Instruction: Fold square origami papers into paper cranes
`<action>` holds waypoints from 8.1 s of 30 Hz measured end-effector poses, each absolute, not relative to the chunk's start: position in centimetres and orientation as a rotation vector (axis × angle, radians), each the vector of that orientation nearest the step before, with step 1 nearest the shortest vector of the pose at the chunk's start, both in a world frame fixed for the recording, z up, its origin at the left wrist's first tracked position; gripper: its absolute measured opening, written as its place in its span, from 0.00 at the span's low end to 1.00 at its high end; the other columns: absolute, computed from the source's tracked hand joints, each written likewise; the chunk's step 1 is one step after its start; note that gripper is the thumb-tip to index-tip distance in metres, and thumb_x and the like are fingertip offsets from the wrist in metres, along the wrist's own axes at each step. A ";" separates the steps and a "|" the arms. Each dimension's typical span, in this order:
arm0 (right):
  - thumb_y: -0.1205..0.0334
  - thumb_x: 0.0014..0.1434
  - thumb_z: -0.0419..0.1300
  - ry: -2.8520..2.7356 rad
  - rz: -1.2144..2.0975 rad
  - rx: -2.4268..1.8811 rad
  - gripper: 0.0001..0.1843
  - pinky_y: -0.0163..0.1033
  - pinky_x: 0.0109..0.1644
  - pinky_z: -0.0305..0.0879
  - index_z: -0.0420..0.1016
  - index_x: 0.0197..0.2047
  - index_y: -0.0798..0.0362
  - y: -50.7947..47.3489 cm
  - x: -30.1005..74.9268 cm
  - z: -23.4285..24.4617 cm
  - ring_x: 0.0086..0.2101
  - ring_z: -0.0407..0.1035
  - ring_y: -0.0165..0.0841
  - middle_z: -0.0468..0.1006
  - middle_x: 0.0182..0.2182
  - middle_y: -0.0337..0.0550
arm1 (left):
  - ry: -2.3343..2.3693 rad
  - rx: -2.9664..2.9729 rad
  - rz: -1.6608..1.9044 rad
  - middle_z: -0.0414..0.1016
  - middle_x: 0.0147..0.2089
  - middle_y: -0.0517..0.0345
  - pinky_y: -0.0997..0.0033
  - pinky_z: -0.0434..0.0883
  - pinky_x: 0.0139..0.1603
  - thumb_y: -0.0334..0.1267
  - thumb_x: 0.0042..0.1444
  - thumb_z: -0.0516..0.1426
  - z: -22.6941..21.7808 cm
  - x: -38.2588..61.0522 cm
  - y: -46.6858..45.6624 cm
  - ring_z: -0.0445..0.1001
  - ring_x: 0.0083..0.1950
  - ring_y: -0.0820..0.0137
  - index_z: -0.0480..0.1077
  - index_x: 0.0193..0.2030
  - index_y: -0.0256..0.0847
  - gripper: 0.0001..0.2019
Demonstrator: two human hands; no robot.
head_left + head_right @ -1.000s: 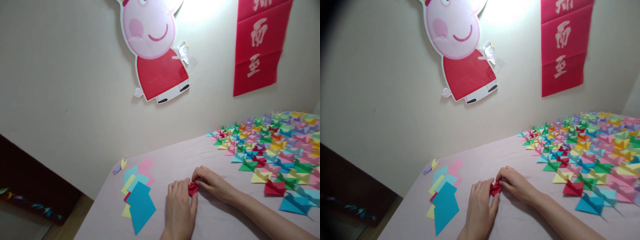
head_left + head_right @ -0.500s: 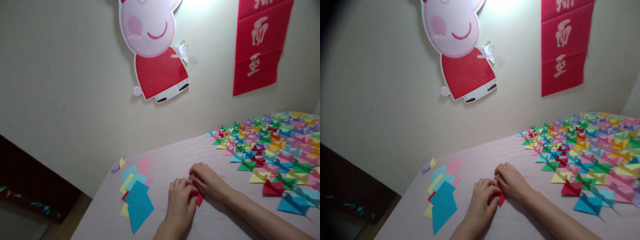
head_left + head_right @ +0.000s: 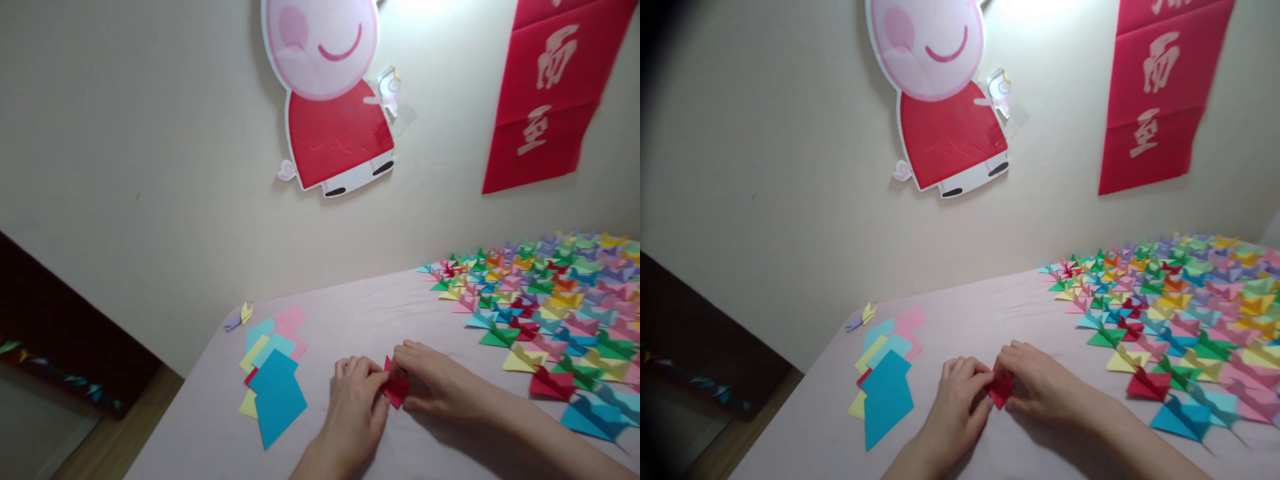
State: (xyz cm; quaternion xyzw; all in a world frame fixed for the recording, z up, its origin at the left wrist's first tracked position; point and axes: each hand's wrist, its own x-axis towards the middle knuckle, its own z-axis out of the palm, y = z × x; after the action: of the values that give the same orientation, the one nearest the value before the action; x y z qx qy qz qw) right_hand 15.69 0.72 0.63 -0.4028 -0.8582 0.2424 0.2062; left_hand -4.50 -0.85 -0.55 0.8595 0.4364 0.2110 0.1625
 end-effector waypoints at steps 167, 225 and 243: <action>0.62 0.61 0.53 -1.800 0.798 -1.093 0.07 0.39 0.39 0.67 0.72 0.36 0.51 1.5 14.2 -0.6 0.34 0.72 0.35 0.77 0.32 0.41 | 0.960 1.139 0.940 0.78 0.31 0.55 0.73 0.66 0.35 0.47 0.52 0.61 -1.8 -1.1 1.5 0.72 0.31 0.71 0.72 0.42 0.35 0.17; 0.62 0.63 0.56 -2.046 0.292 -1.472 0.12 0.49 0.46 0.61 0.72 0.27 0.49 1.4 13.6 -2.5 0.42 0.64 0.41 0.75 0.39 0.44 | 1.521 2.407 0.504 0.72 0.54 0.47 0.54 0.64 0.56 0.23 0.57 0.51 -0.2 -2.6 -0.1 0.68 0.55 0.55 0.71 0.53 0.39 0.19; 0.71 0.59 0.54 -2.022 0.189 -1.596 0.07 0.46 0.46 0.61 0.69 0.34 0.51 1.0 14.7 -3.2 0.43 0.65 0.41 0.73 0.41 0.45 | 1.462 3.012 0.505 0.76 0.54 0.49 0.53 0.68 0.56 0.59 0.61 0.55 -5.0 -3.0 -2.2 0.72 0.51 0.55 0.69 0.60 0.33 0.32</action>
State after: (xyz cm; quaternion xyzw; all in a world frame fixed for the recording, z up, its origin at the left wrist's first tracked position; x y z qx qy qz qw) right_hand 14.72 1.04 -3.17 -0.5938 -0.7526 0.0704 0.2758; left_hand -3.02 -2.21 -4.96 0.8829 0.4286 0.1480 -0.1219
